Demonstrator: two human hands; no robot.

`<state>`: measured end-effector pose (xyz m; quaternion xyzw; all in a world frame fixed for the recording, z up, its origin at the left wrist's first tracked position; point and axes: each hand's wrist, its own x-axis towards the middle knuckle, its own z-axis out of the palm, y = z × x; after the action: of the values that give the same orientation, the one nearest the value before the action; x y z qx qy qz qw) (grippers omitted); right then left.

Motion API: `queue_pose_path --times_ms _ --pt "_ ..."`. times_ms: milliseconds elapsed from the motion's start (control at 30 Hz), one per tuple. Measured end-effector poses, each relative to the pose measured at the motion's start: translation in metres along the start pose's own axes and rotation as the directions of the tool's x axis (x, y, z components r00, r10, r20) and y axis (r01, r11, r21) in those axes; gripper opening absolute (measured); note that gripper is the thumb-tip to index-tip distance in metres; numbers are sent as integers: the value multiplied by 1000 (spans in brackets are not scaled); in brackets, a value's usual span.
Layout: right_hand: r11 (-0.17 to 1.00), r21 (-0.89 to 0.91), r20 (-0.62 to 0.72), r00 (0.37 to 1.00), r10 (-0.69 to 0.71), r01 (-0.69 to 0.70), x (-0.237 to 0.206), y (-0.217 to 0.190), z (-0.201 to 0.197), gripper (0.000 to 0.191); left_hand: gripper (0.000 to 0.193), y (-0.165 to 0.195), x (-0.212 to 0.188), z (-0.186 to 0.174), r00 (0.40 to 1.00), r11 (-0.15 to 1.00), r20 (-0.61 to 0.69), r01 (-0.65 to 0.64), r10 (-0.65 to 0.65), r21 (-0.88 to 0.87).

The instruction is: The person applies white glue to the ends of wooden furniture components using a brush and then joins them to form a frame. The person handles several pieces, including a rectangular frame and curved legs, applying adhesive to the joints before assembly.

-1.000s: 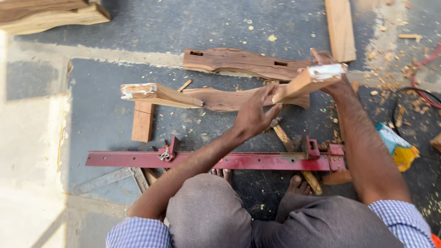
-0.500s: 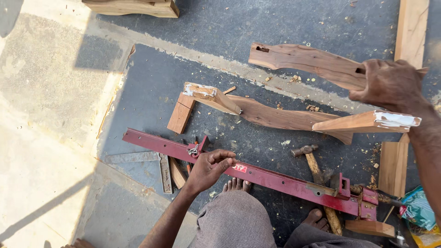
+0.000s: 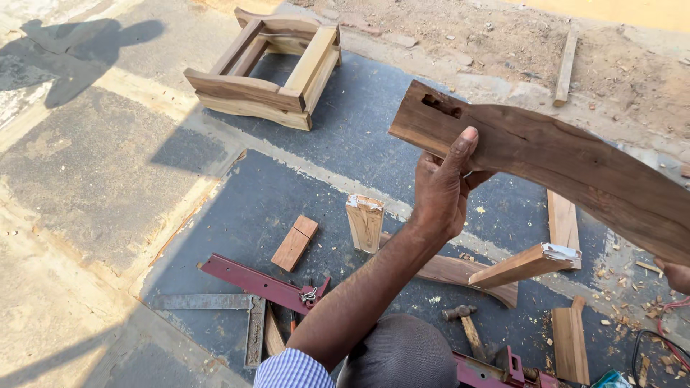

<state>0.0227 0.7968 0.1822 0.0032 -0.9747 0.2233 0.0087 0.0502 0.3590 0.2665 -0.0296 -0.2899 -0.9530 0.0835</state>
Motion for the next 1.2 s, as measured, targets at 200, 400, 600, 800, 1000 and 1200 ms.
queue_pose_path --times_ms 200,400,600,800,1000,1200 --pt "992 87 32 996 87 -89 -48 -1 0 84 68 45 -55 26 997 968 -22 64 -71 -243" --pt "987 144 54 996 70 -77 -65 -17 19 85 52 65 -81 10 874 566 321 65 365 -822" --pt "982 181 93 995 29 -46 -101 -16 23 85 90 43 -55 -9 555 426 522 305 648 -852" --pt "974 222 159 987 0 -35 -98 -37 26 86 88 29 -66 -26 854 528 312 54 415 -848" --pt "965 256 324 945 -39 -48 -117 -23 20 87 99 -13 -91 -55 996 948 69 76 -57 -308" --pt "950 265 647 761 -49 -164 -169 26 31 88 87 -35 -124 -154 905 891 267 206 -330 404"
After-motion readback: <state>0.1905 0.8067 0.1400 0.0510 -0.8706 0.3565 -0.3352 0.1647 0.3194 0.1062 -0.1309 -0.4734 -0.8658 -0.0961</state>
